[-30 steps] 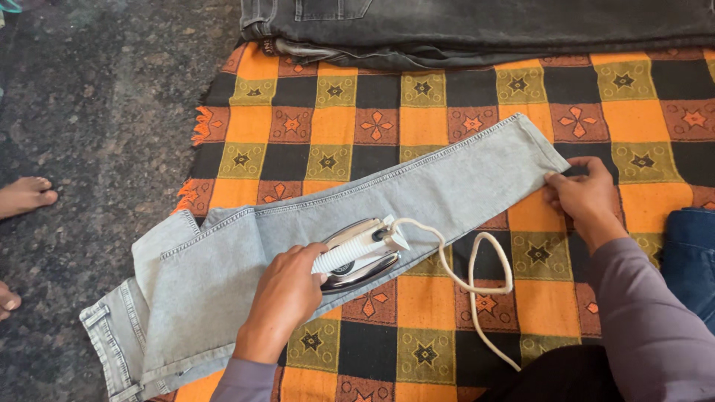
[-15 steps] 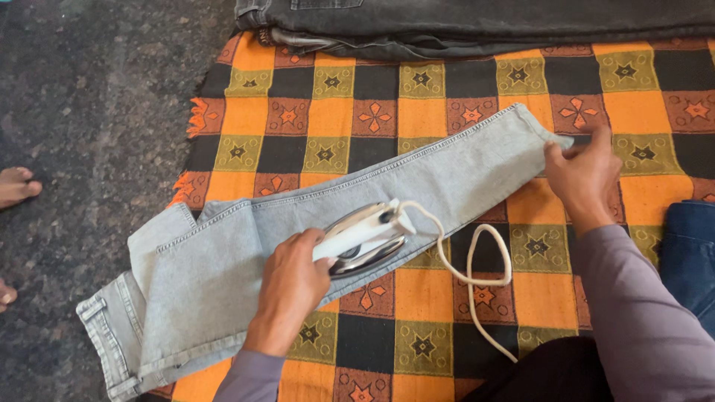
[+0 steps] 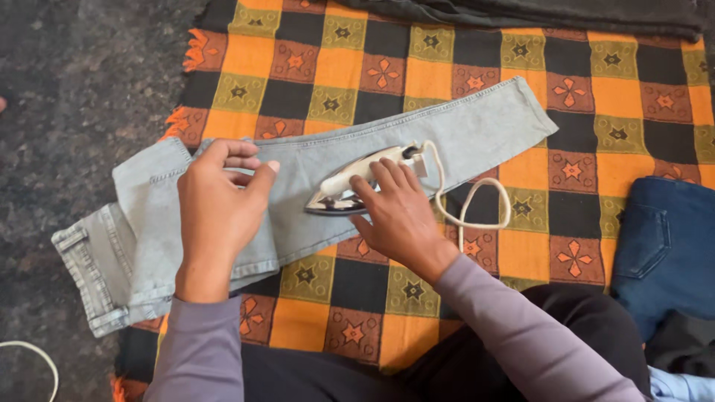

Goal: The person irons a pair of light-colored jeans laid out on a patterned mat on the floor. They use a handheld electric iron to smooth the fabric, moving it back and forth along the leg and adjusting the jeans with their other hand.

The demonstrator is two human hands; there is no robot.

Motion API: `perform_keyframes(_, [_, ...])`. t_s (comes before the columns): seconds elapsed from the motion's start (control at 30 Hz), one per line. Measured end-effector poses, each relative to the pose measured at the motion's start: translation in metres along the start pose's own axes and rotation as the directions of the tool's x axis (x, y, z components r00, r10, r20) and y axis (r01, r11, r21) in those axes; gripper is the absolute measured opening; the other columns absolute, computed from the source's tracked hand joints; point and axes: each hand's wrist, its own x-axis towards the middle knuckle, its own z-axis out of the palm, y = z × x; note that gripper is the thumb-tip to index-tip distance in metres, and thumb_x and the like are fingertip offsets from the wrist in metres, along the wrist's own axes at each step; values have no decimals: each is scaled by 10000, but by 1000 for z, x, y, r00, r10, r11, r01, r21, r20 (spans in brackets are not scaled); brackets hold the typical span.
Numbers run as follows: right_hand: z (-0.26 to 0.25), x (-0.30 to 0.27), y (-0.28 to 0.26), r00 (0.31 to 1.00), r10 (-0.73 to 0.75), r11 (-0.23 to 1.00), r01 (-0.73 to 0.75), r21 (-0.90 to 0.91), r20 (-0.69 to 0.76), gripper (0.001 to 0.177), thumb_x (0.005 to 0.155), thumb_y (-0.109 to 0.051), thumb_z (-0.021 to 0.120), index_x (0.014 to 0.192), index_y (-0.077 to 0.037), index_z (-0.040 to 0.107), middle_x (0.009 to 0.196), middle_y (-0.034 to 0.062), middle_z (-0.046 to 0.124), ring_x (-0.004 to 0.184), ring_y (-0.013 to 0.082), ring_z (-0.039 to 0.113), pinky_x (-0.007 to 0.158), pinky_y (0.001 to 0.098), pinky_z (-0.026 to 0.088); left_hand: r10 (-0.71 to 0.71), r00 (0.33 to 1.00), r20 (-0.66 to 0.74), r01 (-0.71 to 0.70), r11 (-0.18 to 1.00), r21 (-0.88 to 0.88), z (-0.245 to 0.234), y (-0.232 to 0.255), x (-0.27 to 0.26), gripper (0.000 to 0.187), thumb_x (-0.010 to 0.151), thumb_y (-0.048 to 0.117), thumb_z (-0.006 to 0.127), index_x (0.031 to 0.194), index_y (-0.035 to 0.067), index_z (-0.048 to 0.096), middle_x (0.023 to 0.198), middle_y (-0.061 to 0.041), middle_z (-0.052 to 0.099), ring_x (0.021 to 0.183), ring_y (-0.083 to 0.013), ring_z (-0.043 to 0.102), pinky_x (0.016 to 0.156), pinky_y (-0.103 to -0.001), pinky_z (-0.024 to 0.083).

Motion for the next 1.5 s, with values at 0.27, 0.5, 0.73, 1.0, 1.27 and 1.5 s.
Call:
perform_keyframes(0.27, [38,42,-7,961,35,999,-35,-4,273,553,814,-514,782,1035,-29,635,994,187,682,1015,392,633,933,477,466,-6,985,173,-15,993,120,-10,6,-12,374,795,300,809,1044,34,721,933,-110,775,764,-242,765,696,-380,587])
perform_keyframes(0.5, [79,64,-6,958,100,995,-90,-48,270,489,864,-534,672,858,-45,668,696,197,708,627,380,695,675,501,542,-194,881,430,17,924,382,-10,-2,-12,460,830,397,758,1146,72,676,1057,-153,747,1027,-349,699,865,-462,543])
perform_keyframes(0.73, [91,69,23,984,154,979,-140,-146,92,343,875,-388,617,728,-85,685,617,178,689,514,347,668,688,486,553,-187,911,368,68,947,313,-15,-1,-5,409,831,392,744,1081,73,695,1028,-117,766,997,-334,711,847,-450,549])
perform_keyframes(1.0, [73,65,108,942,290,934,-240,-264,170,371,903,-409,573,794,-82,711,623,164,689,491,292,672,633,468,559,-253,877,408,100,928,359,-12,1,1,406,825,421,744,1039,78,698,968,-132,764,944,-340,724,816,-453,558])
perform_keyframes(1.27, [47,31,216,981,192,894,-172,-413,8,357,919,-423,616,847,-100,749,628,147,662,543,272,661,603,427,548,-321,890,324,183,902,392,-24,-10,22,458,805,457,774,988,42,712,869,-162,764,832,-335,743,760,-436,564])
perform_keyframes(1.5, [35,29,243,930,351,853,-272,-445,104,386,901,-425,607,817,-82,762,519,133,621,462,272,607,564,450,516,-299,903,308,192,923,333,-9,-5,25,419,784,398,781,935,19,685,827,-167,758,781,-334,746,717,-429,564])
